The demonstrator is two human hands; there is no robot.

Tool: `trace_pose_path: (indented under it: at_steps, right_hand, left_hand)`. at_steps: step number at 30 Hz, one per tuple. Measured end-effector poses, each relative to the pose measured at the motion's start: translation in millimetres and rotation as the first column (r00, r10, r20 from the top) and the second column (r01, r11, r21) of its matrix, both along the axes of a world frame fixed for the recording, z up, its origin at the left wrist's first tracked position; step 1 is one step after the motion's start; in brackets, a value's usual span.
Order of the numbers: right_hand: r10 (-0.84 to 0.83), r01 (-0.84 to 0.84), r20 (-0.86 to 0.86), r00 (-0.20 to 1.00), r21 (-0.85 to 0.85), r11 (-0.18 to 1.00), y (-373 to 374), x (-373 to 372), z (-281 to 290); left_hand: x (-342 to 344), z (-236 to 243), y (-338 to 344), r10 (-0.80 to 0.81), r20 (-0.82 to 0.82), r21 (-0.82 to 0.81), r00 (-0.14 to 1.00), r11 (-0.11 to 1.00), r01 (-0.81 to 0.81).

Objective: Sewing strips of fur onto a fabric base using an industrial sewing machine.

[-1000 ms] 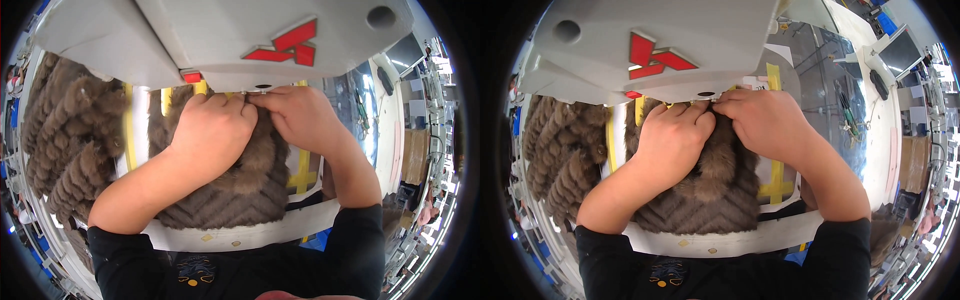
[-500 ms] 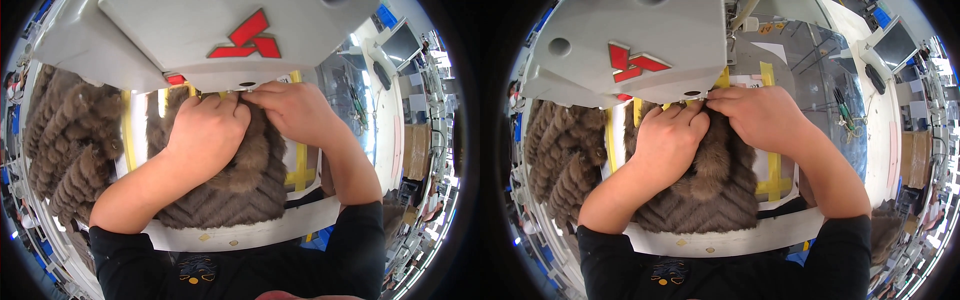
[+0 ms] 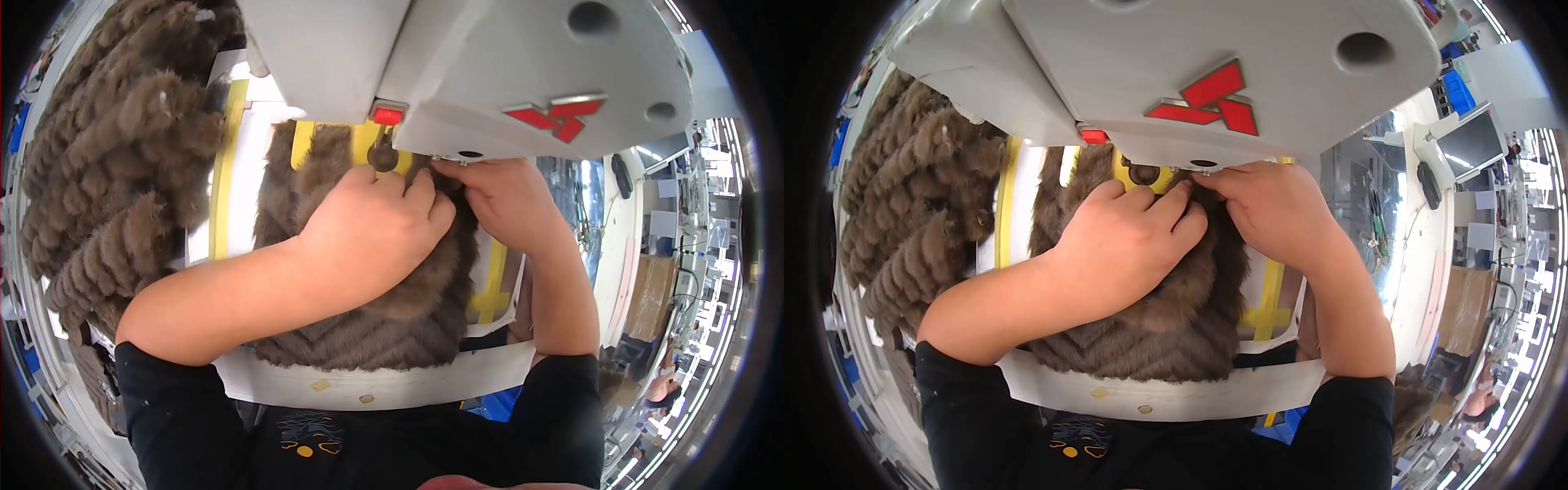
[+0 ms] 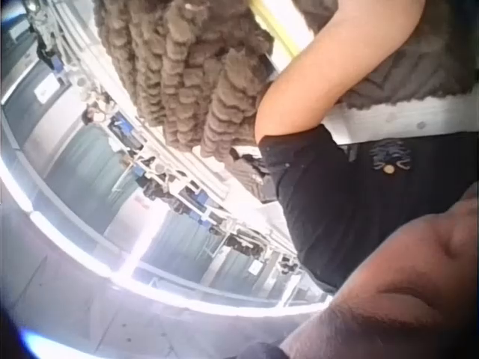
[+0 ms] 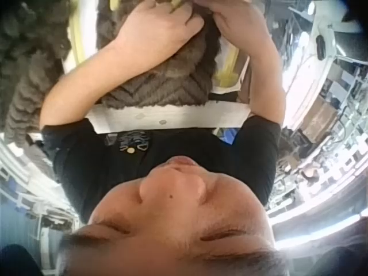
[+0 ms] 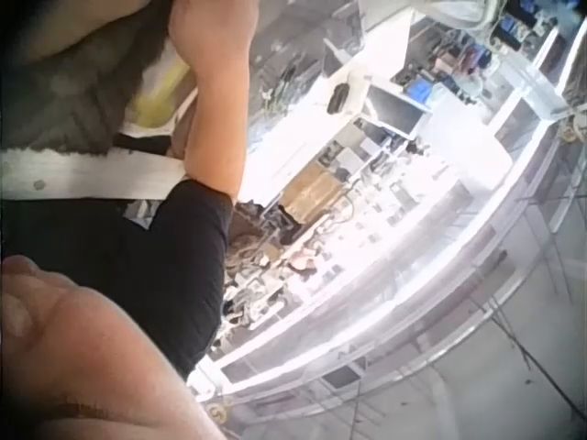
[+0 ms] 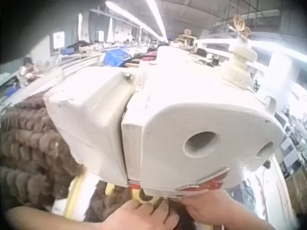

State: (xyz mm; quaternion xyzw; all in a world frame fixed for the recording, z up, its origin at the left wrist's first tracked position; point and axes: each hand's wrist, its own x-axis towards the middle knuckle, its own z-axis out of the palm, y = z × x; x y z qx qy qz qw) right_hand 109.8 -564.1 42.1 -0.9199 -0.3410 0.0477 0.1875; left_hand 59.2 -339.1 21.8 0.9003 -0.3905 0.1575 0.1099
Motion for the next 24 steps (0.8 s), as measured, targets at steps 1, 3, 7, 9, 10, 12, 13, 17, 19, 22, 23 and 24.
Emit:
trace_pose_path:
  at_steps: [1, 3, 7, 9, 10, 12, 13, 17, 19, 22, 23, 24]
  right_hand:
    - [-0.013, 0.013, 0.003, 1.0, 0.009, 1.0, 0, 0, 1]
    - [-0.004, 0.004, 0.016, 1.0, 0.031, 0.999, 0, 1, -3]
    - [0.014, -0.017, 0.039, 0.999, 0.076, 0.997, 0, 4, -3]
    - [0.0, -0.001, 0.014, 1.0, 0.062, 0.998, 0, 3, -2]
    - [-0.01, 0.01, -0.011, 1.0, 0.05, 0.999, 0, 3, -1]
    - [-0.01, 0.01, -0.005, 1.0, 0.054, 0.998, 0, 3, -1]
    - [-0.009, 0.009, 0.001, 1.0, 0.06, 0.998, 0, 3, -1]
    - [-0.033, 0.033, 0.002, 0.999, 0.055, 0.998, 1, 2, -2]
    - [-0.044, 0.044, -0.006, 0.999, 0.053, 0.998, 1, 4, -1]
    - [-0.041, 0.041, -0.002, 0.999, 0.061, 0.997, 3, 7, 6]
    - [-0.042, 0.042, -0.001, 0.999, 0.059, 0.997, 3, 8, 6]
    - [-0.051, 0.053, -0.022, 0.998, 0.065, 0.996, 1, 11, 5]
  left_hand:
    - [-1, 0, 0, 0.007, -0.011, 0.012, 1.0, 1.0, -0.007]
    - [-1, 1, 0, 0.012, -0.031, 0.027, 0.999, 1.0, -0.011]
    - [-2, 6, -1, 0.02, -0.103, 0.075, 0.994, 0.997, -0.013]
    - [-3, 4, -3, 0.017, -0.101, 0.058, 0.995, 0.998, -0.011]
    - [-4, 3, -3, 0.02, -0.097, 0.045, 0.995, 0.999, -0.016]
    - [-4, 3, -4, 0.021, -0.104, 0.042, 0.994, 0.999, -0.017]
    - [-4, 3, -4, 0.023, -0.112, 0.041, 0.993, 0.999, -0.019]
    - [-3, 5, -3, 0.025, -0.105, 0.087, 0.994, 0.996, -0.016]
    - [-2, 6, -3, 0.042, -0.116, 0.107, 0.992, 0.994, -0.03]
    - [1, 5, -2, 0.044, -0.122, 0.105, 0.992, 0.994, -0.031]
    - [1, 5, -2, 0.043, -0.122, 0.103, 0.992, 0.994, -0.03]
    - [2, 5, -1, 0.045, -0.123, 0.104, 0.991, 0.994, -0.032]
